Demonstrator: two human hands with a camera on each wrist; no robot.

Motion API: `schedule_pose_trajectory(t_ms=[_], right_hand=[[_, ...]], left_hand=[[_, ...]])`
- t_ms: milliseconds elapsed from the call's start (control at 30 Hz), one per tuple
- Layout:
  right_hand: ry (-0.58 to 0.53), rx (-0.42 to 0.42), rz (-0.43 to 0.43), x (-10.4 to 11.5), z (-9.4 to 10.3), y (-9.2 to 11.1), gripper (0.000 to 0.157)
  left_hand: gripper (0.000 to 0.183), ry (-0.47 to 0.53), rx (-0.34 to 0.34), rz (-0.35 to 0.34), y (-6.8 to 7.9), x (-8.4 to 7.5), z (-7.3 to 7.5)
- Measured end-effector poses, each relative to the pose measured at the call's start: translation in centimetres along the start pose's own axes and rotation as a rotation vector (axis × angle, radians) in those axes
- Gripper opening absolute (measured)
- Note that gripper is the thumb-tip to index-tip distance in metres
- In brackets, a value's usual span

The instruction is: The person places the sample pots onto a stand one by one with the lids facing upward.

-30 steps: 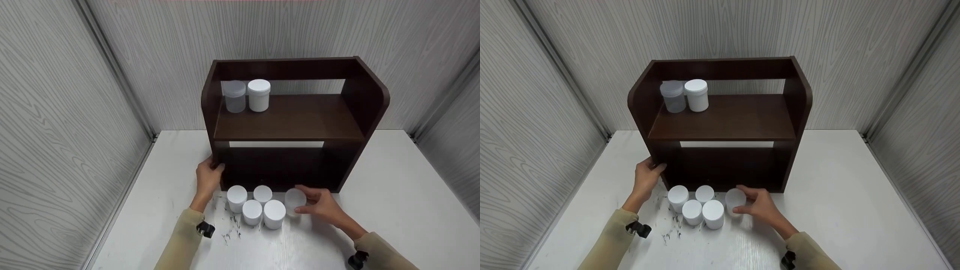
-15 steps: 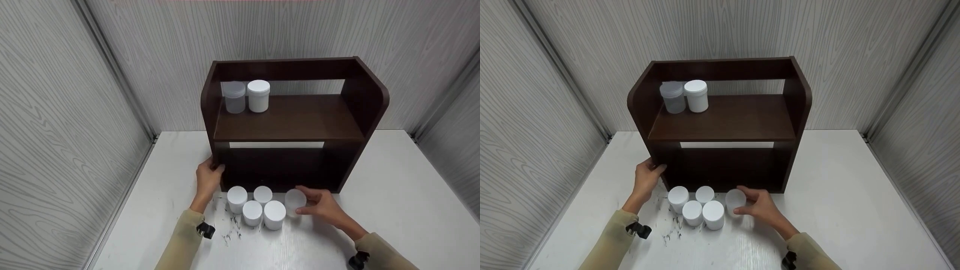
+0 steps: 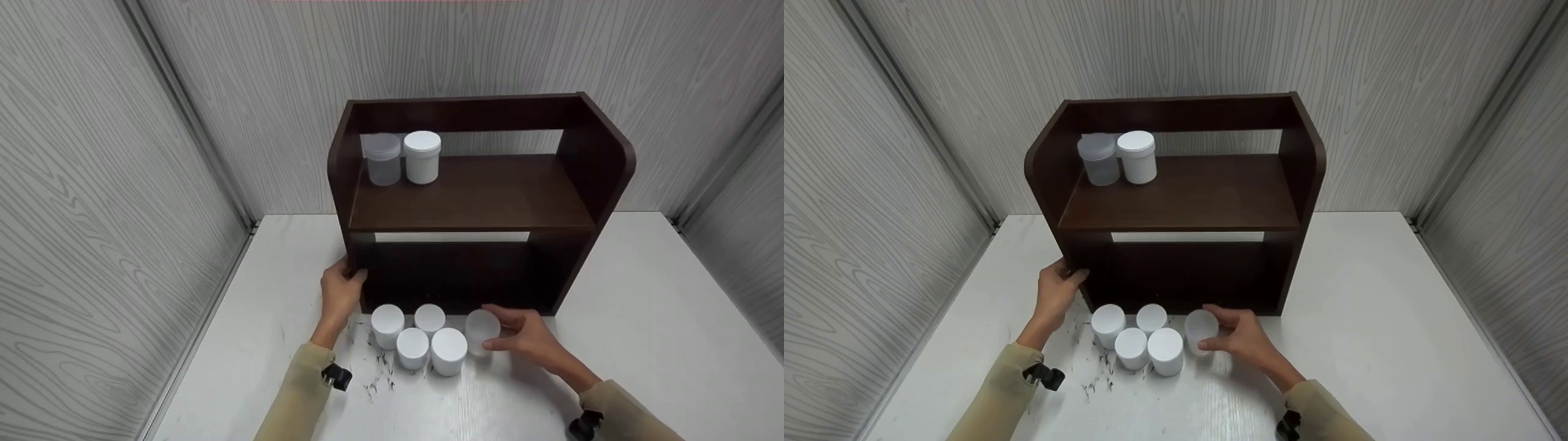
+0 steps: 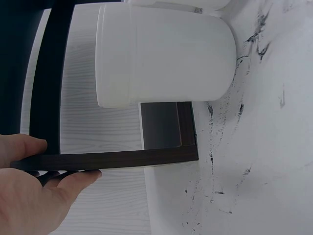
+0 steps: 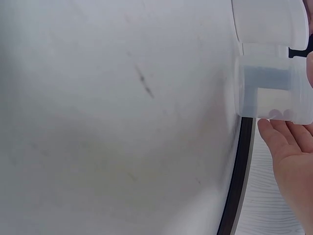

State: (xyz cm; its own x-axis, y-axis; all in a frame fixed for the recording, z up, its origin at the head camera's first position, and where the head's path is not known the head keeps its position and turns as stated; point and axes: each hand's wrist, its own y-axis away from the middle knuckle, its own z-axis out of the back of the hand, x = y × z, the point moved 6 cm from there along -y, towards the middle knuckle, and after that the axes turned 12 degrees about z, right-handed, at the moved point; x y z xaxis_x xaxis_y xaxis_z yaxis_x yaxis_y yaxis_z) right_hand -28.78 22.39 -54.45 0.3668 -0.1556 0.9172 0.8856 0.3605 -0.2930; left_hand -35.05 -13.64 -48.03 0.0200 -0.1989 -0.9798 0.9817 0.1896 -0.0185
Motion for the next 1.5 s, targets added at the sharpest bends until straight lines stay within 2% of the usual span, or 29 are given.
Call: schedule_pose_trajectory(t_ms=[367, 767, 1500], right_hand=[[-0.023, -0.007, -0.002, 0.5, 0.0, 0.2, 0.076], [-0.059, 0.021, 0.012, 2.2, 0.7, -0.1, 0.075], [-0.059, 0.030, -0.018, 7.4, 1.7, -0.8, 0.076]], left_hand=[[0.049, 0.006, -0.001, 0.003, -0.2, 0.1, -0.1], [0.048, -0.005, 0.008, -0.002, -0.2, -0.1, -0.3], [0.045, -0.021, -0.018, -0.004, -0.2, 0.0, 0.0]])
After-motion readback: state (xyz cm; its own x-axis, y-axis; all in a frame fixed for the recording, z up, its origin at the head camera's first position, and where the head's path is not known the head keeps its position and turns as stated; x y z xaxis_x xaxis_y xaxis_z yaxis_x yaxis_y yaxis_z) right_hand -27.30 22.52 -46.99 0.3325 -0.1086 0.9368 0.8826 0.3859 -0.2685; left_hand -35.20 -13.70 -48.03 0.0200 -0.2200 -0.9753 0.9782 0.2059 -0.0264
